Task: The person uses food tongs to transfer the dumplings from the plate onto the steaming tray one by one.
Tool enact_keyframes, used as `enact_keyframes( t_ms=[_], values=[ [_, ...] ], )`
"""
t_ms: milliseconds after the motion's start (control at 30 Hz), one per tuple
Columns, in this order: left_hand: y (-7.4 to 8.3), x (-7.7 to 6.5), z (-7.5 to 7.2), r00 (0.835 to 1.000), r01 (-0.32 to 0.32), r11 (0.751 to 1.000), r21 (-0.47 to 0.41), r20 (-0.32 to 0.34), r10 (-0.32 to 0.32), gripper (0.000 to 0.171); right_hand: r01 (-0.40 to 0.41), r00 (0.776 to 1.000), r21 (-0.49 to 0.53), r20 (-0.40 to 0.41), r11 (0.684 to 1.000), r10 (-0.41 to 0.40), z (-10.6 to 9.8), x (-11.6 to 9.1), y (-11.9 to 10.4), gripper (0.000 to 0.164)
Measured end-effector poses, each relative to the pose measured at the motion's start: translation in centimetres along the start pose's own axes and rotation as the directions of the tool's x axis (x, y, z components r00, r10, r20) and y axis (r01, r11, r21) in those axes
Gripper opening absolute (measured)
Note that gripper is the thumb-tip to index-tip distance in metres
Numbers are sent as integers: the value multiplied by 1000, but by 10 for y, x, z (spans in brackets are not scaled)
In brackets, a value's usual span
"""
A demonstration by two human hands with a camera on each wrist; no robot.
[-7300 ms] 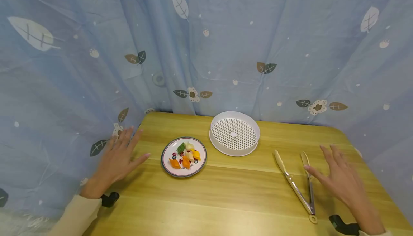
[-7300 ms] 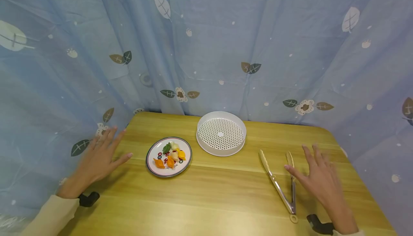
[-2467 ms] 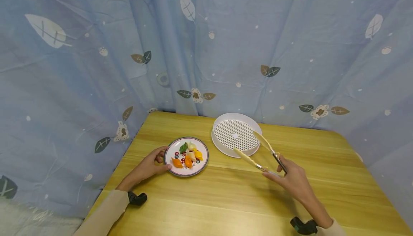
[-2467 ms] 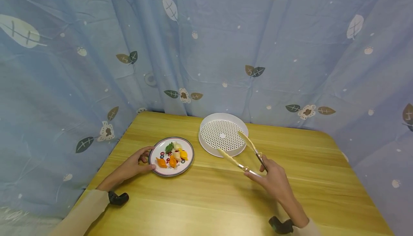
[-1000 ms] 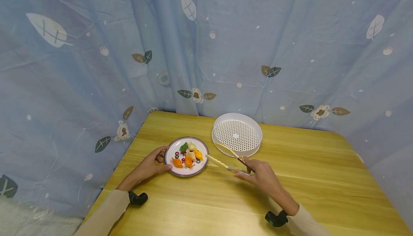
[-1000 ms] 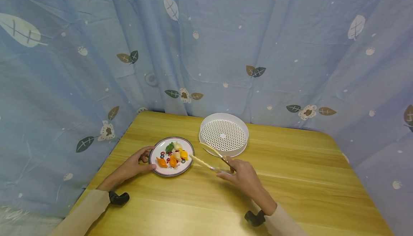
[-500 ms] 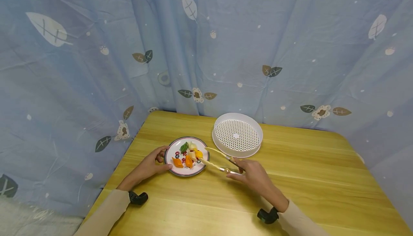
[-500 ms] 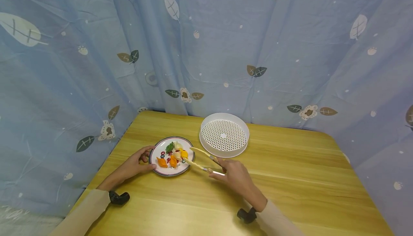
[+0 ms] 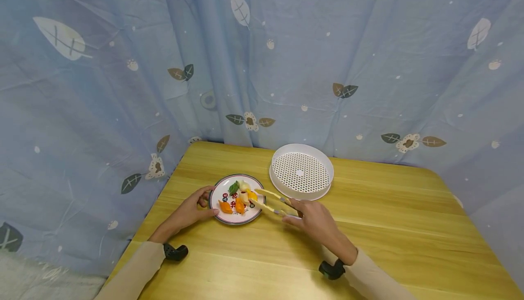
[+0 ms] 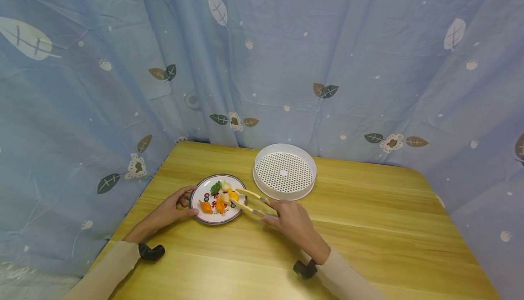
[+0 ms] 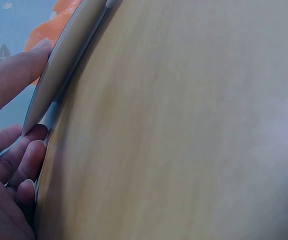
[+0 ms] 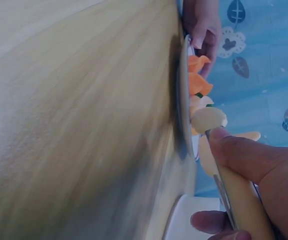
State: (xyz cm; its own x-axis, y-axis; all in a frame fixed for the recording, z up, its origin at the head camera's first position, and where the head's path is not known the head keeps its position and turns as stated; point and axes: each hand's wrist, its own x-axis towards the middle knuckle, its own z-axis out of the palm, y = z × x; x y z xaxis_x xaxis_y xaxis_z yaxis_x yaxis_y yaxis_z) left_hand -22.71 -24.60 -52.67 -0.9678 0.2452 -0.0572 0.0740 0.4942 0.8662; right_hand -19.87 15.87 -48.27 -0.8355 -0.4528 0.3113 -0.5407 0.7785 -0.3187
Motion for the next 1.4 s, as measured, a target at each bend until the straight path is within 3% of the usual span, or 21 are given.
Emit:
enact_keyframes(
  t_ms=[300,433,733,1033,1400],
  values=[
    [-1,1,0,1000,-23,1000,5,-9,23,81,5,1000,-68,12,998,-4,-5,7,-8,46],
    [-1,1,0,1000,-24,1000,-5,-16,24,81,5,999,-83,34,997,-2,-4,10,-10,40],
    [-1,2,1,1000,-4,1000,-6,-4,4,82,-19,998,-42,51,999,21,-5,11,-13,33],
    [1,1,1,1000,-2,1000,-13,-1,2,82,19,1000,8,-6,1000,-19,-5,6,-8,30],
    [0,0,0,1000,-10,1000,-14,1,10,81,-20,1000,45,-16,999,20,-17,3,-4,34]
  ],
)
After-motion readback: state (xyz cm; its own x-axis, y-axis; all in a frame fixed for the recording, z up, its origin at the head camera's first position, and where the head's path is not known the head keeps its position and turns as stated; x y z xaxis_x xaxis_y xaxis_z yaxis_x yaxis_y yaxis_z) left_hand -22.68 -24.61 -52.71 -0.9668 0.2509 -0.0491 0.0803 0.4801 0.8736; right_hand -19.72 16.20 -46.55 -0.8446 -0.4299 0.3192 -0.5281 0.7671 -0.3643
